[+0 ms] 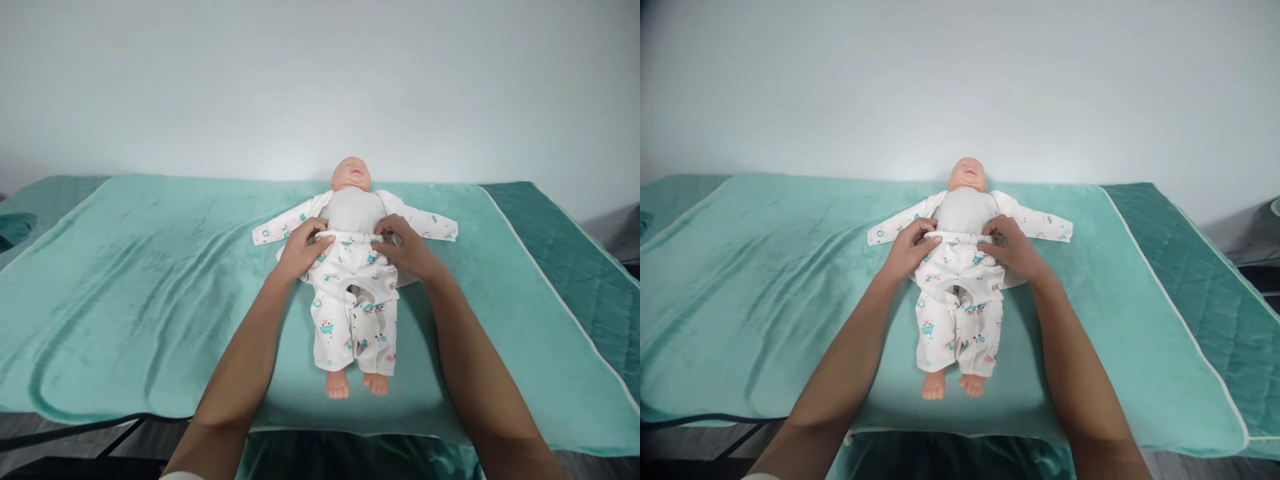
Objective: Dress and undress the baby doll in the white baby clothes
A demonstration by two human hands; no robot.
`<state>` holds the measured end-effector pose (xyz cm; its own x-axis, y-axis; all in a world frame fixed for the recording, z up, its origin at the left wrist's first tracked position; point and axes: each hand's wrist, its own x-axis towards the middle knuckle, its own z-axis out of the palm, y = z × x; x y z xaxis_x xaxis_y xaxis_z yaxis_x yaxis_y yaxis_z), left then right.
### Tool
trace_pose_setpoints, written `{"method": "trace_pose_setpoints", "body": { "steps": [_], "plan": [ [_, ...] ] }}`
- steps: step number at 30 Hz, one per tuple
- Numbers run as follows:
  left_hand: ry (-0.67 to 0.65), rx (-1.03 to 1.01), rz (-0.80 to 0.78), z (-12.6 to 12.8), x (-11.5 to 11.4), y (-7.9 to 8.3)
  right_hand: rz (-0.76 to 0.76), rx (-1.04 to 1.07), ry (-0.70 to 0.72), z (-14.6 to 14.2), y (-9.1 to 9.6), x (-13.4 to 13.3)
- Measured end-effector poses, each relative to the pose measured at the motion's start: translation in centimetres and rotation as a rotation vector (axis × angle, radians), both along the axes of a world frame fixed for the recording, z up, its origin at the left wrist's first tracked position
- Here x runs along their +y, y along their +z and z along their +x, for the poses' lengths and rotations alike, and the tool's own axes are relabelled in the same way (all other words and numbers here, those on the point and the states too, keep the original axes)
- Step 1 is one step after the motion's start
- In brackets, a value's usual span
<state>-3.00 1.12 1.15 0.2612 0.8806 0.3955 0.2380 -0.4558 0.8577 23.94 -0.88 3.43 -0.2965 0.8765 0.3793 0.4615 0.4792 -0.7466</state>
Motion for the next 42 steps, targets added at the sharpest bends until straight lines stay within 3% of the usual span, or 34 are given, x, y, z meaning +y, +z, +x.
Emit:
{"method": "trace_pose_setpoints", "body": {
  "steps": [9, 15, 21, 26, 32, 37, 42],
  "plan": [
    [-0.013, 0.067, -0.061, -0.3, -0.1, 0.7, -0.036, -0.086, 0.092, 0.0, 1.1, 0.7],
    [0.015, 0.111, -0.067, -0.2, -0.4, 0.6, 0.072, -0.166, -0.108, -0.9, 0.2, 2.1],
    [0.038, 0.081, -0.106, 0.1, -0.4, 0.7, 0.048, -0.048, -0.25, -2.0, -0.6, 4.3],
    [0.063, 0.02, -0.149, 0.3, -0.1, 0.4, 0.114, -0.012, -0.323, -2.3, -1.2, 4.3],
    [0.073, -0.055, -0.172, 0.3, -0.1, 0.3, 0.286, 0.041, -0.197, -2.2, -1.2, 4.5],
    [0.039, 0.024, -0.118, 0.1, 0.3, 0.8, 0.126, 0.105, -0.06, -2.1, -1.2, 4.7],
    [0.128, 0.069, -0.04, 0.6, 3.2, 0.8, 0.082, 0.076, -0.043, -2.2, -0.9, 5.2]
  ]
}}
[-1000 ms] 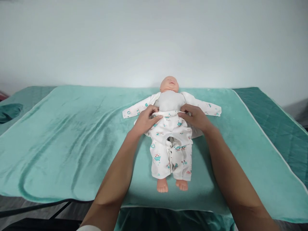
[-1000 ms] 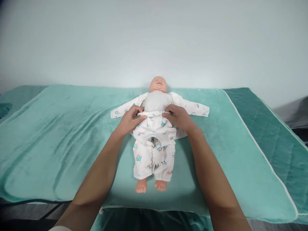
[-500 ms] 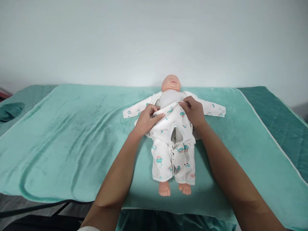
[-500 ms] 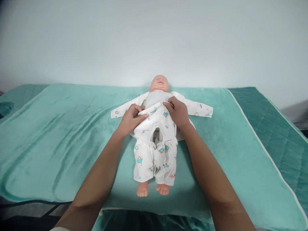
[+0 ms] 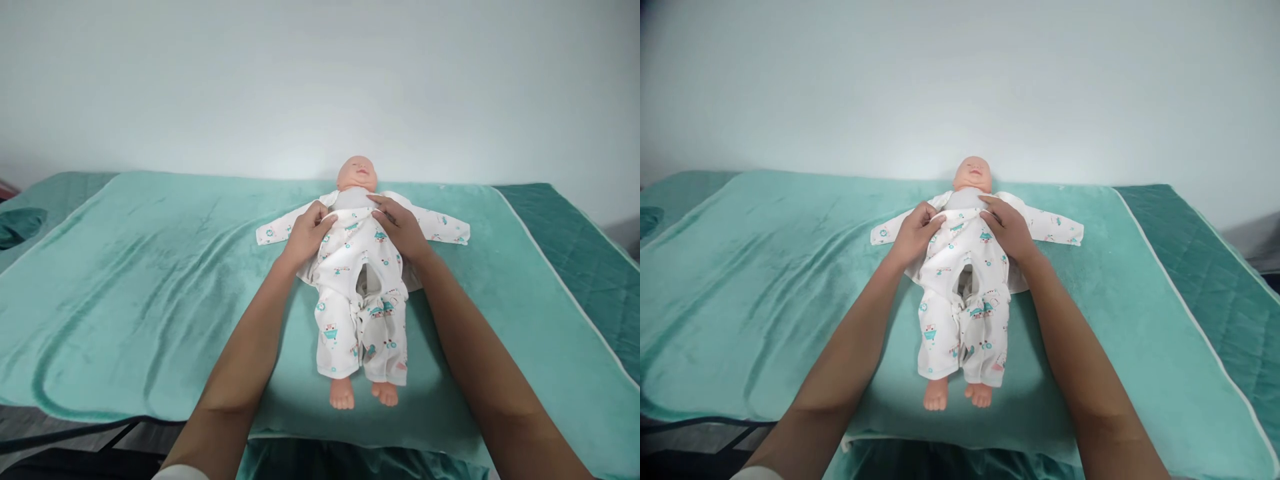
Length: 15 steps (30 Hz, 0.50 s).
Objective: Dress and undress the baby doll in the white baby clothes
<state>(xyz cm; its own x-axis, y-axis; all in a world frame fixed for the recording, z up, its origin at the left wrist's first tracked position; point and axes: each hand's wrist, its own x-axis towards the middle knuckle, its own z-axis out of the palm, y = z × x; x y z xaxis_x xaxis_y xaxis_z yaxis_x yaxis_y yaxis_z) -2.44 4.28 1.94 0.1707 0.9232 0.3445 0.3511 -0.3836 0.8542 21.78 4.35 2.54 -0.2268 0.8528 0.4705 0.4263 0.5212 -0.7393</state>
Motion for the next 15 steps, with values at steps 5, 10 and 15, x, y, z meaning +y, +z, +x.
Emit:
{"method": "trace_pose_setpoints", "body": {
  "steps": [5, 10, 15],
  "plan": [
    [0.002, -0.027, -0.062, 0.6, 3.8, -0.7, -0.009, -0.118, -0.221, -0.2, 0.5, 2.0],
    [0.109, 0.015, -0.041, 1.3, 5.1, -1.4, -0.062, -0.2, -0.354, -0.4, 0.6, 4.9],
    [0.18, 0.175, 0.199, 1.6, 5.2, -1.9, 0.006, -0.151, -0.233, -0.2, -0.2, 6.0]
  ]
}}
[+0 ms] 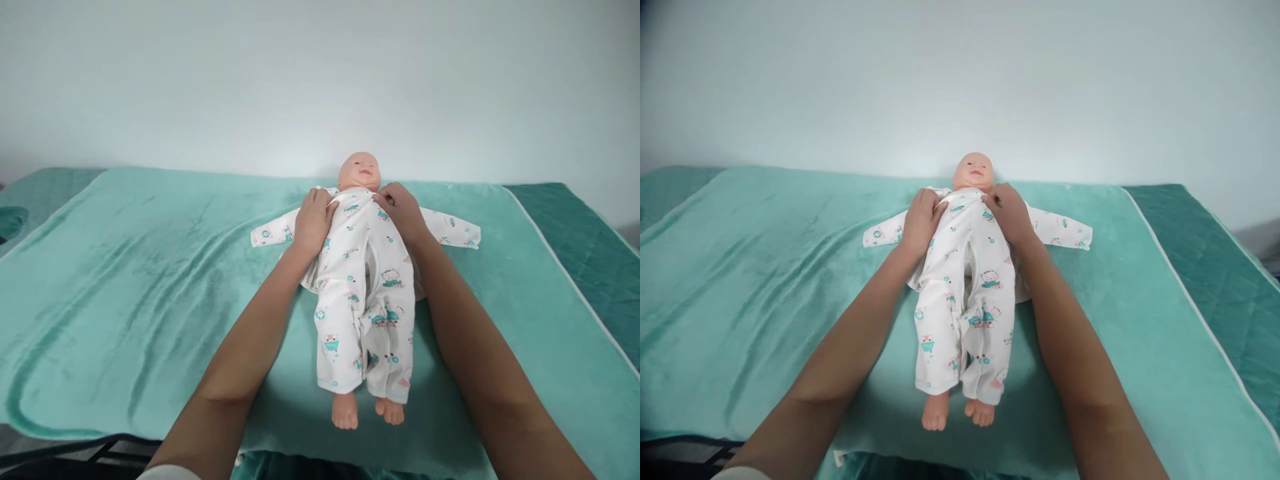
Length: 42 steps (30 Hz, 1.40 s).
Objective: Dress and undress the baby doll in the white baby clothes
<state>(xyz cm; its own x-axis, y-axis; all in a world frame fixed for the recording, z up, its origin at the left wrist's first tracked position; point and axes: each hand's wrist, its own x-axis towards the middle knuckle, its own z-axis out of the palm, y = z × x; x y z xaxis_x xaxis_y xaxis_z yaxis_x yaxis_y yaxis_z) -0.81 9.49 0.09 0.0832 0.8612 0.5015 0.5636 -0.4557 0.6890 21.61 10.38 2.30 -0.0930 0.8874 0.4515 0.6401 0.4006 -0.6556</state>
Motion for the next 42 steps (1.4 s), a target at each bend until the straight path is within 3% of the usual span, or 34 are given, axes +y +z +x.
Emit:
{"method": "trace_pose_setpoints", "body": {
  "steps": [2, 6, 16, 19, 24, 29, 35, 42],
  "plan": [
    [-0.017, 0.08, 0.053, -0.1, 0.1, 0.0, -0.003, 0.019, 0.045, 0.2, -0.2, -0.1],
    [-0.018, 0.117, -0.066, -0.6, 0.1, 0.1, -0.142, 0.051, 0.054, 0.5, 0.0, -0.8],
    [0.09, 0.029, -0.173, -1.1, 2.8, -0.2, -0.137, -0.101, -0.199, -0.2, 0.8, 0.5],
    [0.074, 0.102, -0.17, -0.8, 1.9, 0.4, -0.128, -0.038, -0.19, -0.2, 0.4, 0.4],
    [0.009, 0.383, -0.151, -0.9, -0.5, 1.4, -0.006, 0.105, 0.069, 0.4, -0.5, -1.0],
    [0.003, 0.476, -0.137, -1.5, -1.7, 0.7, 0.042, 0.095, 0.119, 1.3, -1.4, -2.9],
    [0.093, 0.536, -0.076, -1.8, -3.4, -0.4, 0.044, 0.188, 0.06, 2.1, -3.1, -6.1],
    [0.358, 0.506, -0.088, -2.1, -6.1, 0.1, 0.177, 0.119, -0.109, 1.9, -4.0, -8.4]
  ]
}}
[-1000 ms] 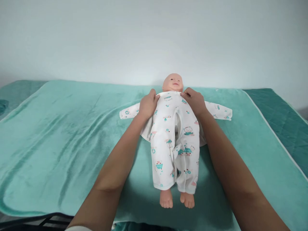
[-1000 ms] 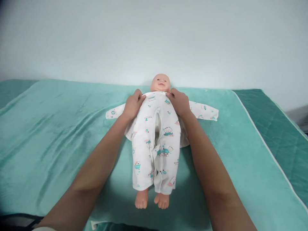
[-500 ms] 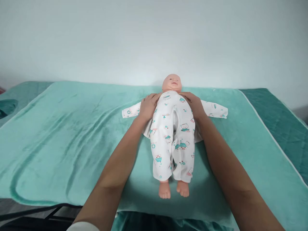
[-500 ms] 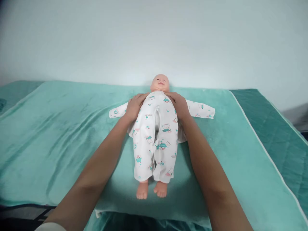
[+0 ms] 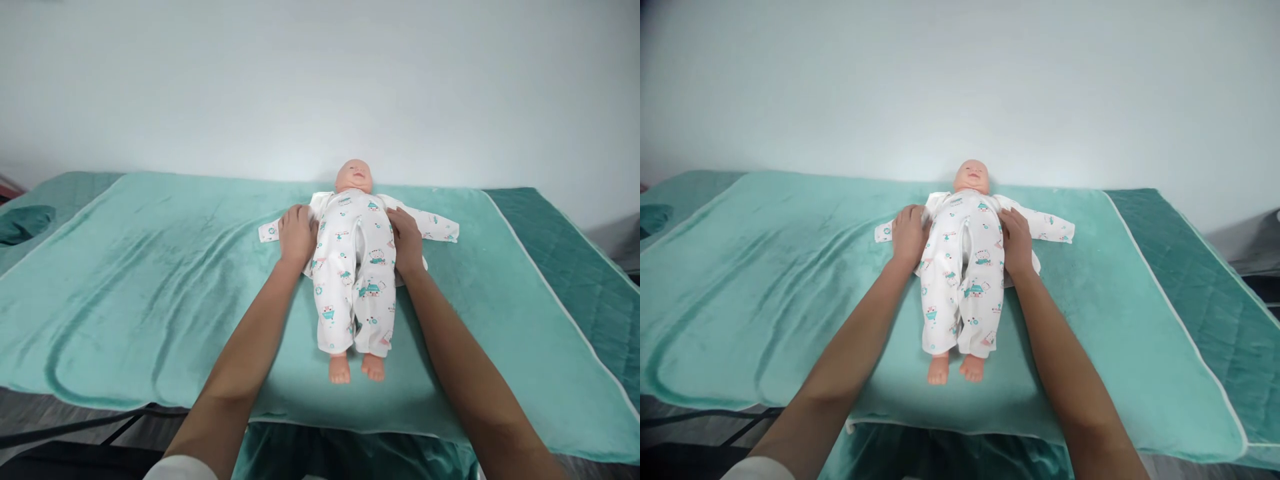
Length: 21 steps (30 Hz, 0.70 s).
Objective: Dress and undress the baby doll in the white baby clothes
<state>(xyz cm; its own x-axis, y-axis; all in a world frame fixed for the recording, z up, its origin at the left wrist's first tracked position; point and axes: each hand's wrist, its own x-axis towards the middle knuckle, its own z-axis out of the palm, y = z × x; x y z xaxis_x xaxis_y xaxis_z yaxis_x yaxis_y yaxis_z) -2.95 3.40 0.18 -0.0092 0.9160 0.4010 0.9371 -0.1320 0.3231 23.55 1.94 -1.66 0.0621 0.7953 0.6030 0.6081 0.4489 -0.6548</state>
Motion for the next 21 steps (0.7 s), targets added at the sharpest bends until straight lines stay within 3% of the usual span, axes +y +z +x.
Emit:
{"method": "trace_pose_setpoints", "body": {
  "steps": [4, 11, 17, 21],
  "plan": [
    [0.155, -0.001, -0.048, -0.4, -1.8, 0.2, 0.056, -0.042, -0.053, -0.5, 0.9, -0.5],
    [0.181, -0.122, -0.347, -1.9, -1.7, -0.4, -0.022, 0.051, 0.003, -0.6, 1.2, -0.6],
    [0.227, -0.268, -0.195, -4.5, -1.4, -0.4, -0.084, 0.132, 0.024, -0.4, 0.9, -0.3],
    [0.315, -0.252, -0.16, -6.0, -2.1, -0.4, -0.103, 0.172, 0.036, -0.5, 0.8, -0.3]
  ]
}}
